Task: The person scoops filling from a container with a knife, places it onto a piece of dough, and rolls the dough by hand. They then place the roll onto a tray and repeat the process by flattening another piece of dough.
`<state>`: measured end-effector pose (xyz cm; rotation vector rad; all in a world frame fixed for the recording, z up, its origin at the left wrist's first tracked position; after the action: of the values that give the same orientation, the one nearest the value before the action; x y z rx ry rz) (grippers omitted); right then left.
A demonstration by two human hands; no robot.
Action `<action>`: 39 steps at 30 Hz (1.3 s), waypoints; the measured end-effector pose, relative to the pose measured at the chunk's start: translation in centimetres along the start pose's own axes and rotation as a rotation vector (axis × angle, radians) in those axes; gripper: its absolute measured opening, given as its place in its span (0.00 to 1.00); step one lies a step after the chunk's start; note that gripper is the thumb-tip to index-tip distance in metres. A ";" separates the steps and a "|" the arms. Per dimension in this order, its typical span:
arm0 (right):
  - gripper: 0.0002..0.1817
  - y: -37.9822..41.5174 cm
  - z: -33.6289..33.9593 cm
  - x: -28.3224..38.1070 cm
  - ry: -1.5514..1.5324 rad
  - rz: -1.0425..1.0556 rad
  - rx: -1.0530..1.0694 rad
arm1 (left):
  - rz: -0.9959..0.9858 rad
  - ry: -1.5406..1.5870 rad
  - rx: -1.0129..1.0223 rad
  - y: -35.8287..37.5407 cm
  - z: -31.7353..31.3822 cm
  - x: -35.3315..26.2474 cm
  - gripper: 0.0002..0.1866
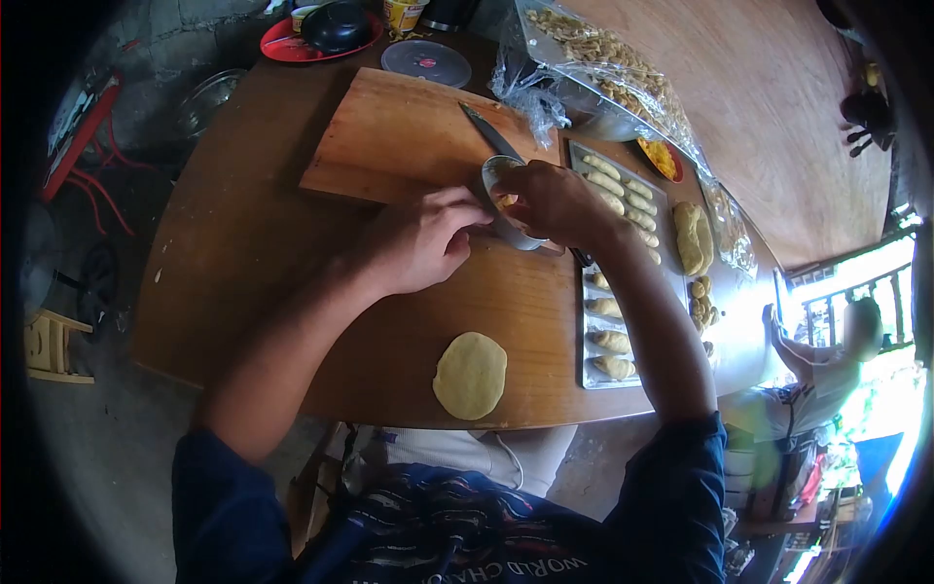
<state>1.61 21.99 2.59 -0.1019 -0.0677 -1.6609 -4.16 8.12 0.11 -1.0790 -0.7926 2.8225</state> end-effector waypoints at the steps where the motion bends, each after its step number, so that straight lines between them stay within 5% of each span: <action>1: 0.09 -0.2 -0.2 0.0 0.000 0.001 0.000 | 0.012 0.011 0.005 0.0 0.0 0.1 0.19; 10: 0.09 0.0 -0.5 -0.5 0.025 0.006 -0.066 | 0.014 0.026 -0.017 0.0 0.4 0.0 0.18; 16: 0.07 5.1 5.7 3.0 -0.226 -0.149 -0.269 | 0.006 0.013 -0.054 0.0 0.7 0.7 0.17; 21: 0.06 9.7 1.1 10.1 -0.252 0.131 -0.180 | 0.008 -0.069 -0.003 0.1 0.6 0.0 0.14; 29: 0.08 12.0 -3.3 13.4 -0.295 0.013 -0.143 | 0.011 -0.101 0.091 0.9 0.2 -1.5 0.11; 39: 0.10 13.6 -3.2 13.2 -0.419 -0.132 -0.230 | 0.126 0.061 0.654 3.5 -2.0 -3.4 0.10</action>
<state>13.83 7.33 0.57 -0.6314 -0.2038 -1.7511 0.23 5.28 -0.69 -1.1012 0.2157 2.7817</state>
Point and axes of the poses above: each hand's wrist, its own y-axis away from the middle knuckle, its own z-axis out of the back of the hand, x = y × z, the point moved 10 cm from there along -y, towards the middle knuckle, and after that the axes turned 3 degrees about -x, right-handed, at the moved point
